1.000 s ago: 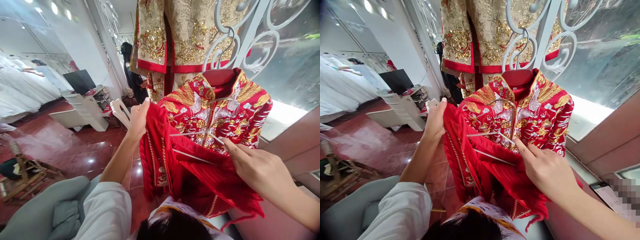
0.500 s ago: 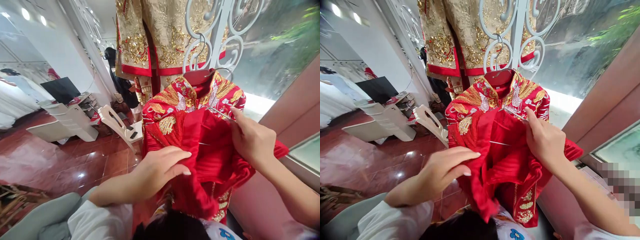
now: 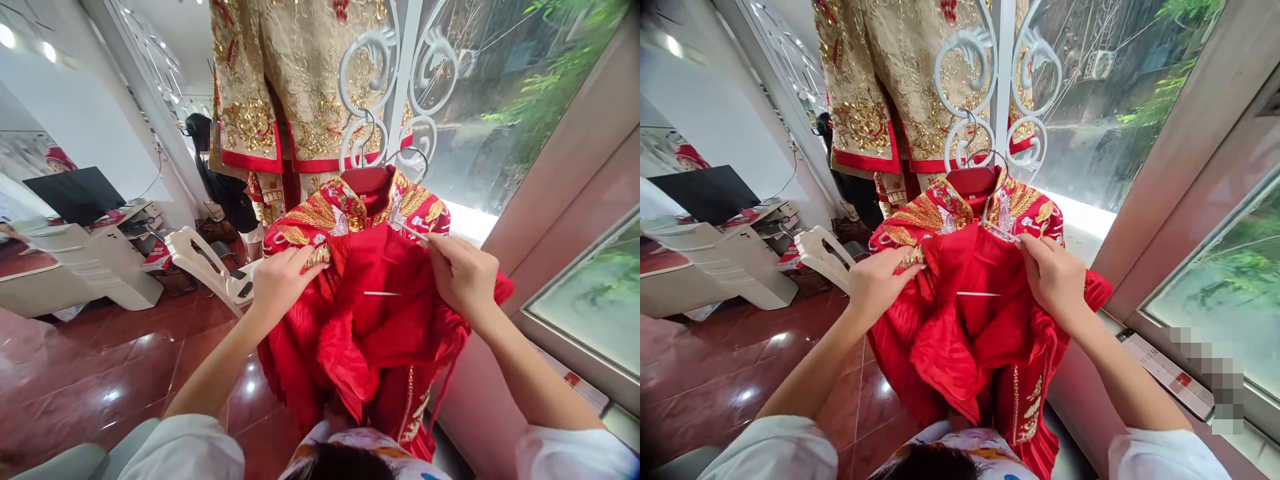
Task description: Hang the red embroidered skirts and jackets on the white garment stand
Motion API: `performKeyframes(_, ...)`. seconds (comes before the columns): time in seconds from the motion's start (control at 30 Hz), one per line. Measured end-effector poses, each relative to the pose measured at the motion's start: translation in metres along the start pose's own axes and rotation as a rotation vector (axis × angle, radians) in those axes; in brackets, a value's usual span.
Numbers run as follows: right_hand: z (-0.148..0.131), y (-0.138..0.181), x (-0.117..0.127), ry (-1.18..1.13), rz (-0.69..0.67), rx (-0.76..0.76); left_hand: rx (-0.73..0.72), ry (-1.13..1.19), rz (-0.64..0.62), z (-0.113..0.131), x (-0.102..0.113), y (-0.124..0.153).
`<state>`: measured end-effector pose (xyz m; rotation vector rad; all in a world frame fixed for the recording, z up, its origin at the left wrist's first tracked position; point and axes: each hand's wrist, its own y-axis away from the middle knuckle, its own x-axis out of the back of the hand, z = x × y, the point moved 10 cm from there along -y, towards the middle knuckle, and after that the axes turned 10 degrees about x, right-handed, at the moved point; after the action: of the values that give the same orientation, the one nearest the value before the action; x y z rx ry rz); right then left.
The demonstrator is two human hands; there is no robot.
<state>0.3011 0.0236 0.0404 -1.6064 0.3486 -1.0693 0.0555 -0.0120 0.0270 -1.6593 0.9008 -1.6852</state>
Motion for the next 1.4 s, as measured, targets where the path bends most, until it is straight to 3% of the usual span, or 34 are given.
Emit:
performKeyframes(0.17, 0.026, -0.050, -0.023, -0.122, -0.113, -0.093, 0.164, -0.026, -0.167, -0.014, -0.003, -0.064)
performKeyframes(0.3, 0.031, -0.095, -0.029, -0.178, -0.126, -0.102, 0.252, 0.060, -0.193, -0.031, 0.004, -0.108)
performKeyframes(0.4, 0.030, -0.126, -0.037, -0.198, -0.086, -0.086, 0.296, 0.087, -0.176, -0.047, 0.008, -0.127)
performKeyframes(0.5, 0.024, -0.139, -0.056, -0.222, -0.103, -0.069, 0.322, 0.111, -0.208, -0.064, -0.002, -0.129)
performKeyframes(0.6, 0.015, -0.133, -0.075, -0.203, -0.165, -0.029, 0.362, 0.090, -0.235, -0.077, -0.019, -0.115)
performKeyframes(0.73, 0.012, -0.117, -0.081, -0.115, -0.156, -0.039, 0.371, 0.001, -0.155, -0.079, -0.027, -0.094)
performKeyframes(0.8, 0.012, -0.109, -0.081, -0.083, -0.148, -0.051, 0.361, -0.005, -0.091, -0.072, -0.023, -0.085)
performKeyframes(0.93, 0.008, -0.082, -0.065, 0.013, -0.020, -0.073, 0.397, 0.024, 0.172, -0.049, 0.008, -0.057)
performKeyframes(1.0, 0.007, -0.061, -0.058, 0.059, 0.050, -0.128, 0.392, 0.063, 0.214, -0.031, 0.013, -0.043)
performKeyframes(1.2, 0.021, -0.009, -0.031, 0.017, 0.196, -0.345, 0.301, -0.042, 0.042, 0.018, -0.018, -0.044)
performKeyframes(1.3, 0.044, 0.002, -0.029, -0.103, 0.068, -0.475, 0.237, -0.076, -0.096, 0.019, -0.032, -0.054)
performKeyframes(1.4, 0.066, 0.001, -0.037, -0.203, -0.116, -0.554, 0.167, 0.091, -0.270, 0.007, -0.039, -0.059)
